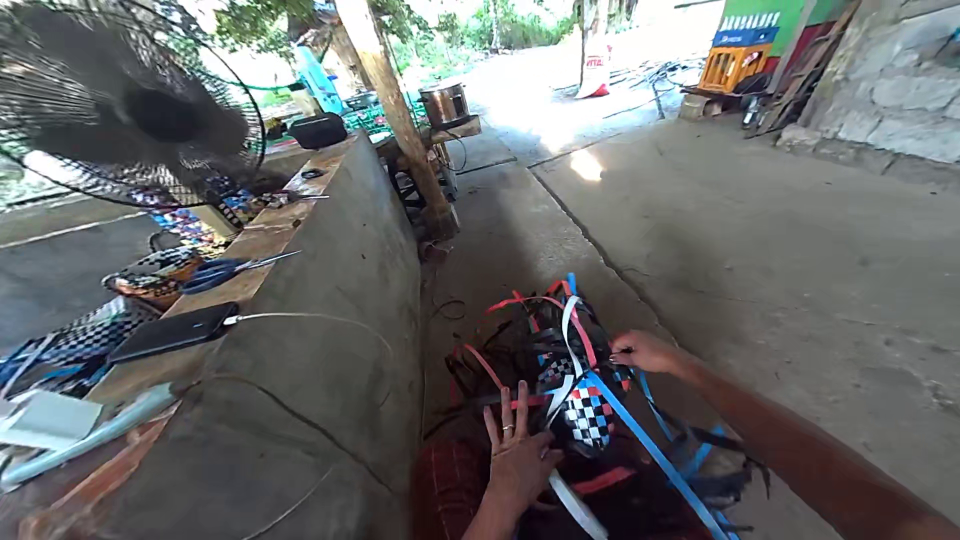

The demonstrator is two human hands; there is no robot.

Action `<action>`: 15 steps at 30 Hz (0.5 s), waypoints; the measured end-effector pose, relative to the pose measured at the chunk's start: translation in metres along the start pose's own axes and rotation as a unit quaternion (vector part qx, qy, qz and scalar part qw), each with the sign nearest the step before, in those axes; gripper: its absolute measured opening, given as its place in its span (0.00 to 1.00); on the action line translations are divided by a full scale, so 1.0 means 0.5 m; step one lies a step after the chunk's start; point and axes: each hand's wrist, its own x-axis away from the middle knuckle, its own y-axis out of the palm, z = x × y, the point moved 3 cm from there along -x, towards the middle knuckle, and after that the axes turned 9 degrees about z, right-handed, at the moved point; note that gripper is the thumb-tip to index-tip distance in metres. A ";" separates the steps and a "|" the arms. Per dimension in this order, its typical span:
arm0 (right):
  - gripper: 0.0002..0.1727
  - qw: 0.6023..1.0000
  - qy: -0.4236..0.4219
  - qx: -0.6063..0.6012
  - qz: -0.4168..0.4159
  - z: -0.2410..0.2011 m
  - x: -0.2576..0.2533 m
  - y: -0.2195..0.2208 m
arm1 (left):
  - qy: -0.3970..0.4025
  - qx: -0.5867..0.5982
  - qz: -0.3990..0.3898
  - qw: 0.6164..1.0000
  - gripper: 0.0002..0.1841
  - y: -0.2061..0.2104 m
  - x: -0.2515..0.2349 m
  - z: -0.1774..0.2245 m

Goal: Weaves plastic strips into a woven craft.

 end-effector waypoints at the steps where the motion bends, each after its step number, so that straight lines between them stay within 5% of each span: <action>1: 0.19 1.000 0.009 -0.005 0.016 0.011 0.010 -0.002 | -0.009 -0.012 -0.029 0.999 0.21 0.002 -0.005 -0.011; 4: 0.20 0.996 0.047 -0.025 0.069 0.054 0.027 -0.021 | -0.057 -0.051 -0.105 0.991 0.23 0.001 -0.021 -0.055; 8: 0.19 0.988 0.100 -0.063 0.103 0.118 0.050 -0.032 | -0.145 -0.063 -0.110 0.981 0.28 0.021 -0.061 -0.169; 15: 0.13 0.978 0.072 -0.101 0.168 0.057 0.150 0.018 | -0.221 0.027 0.047 0.974 0.31 -0.011 -0.178 -0.224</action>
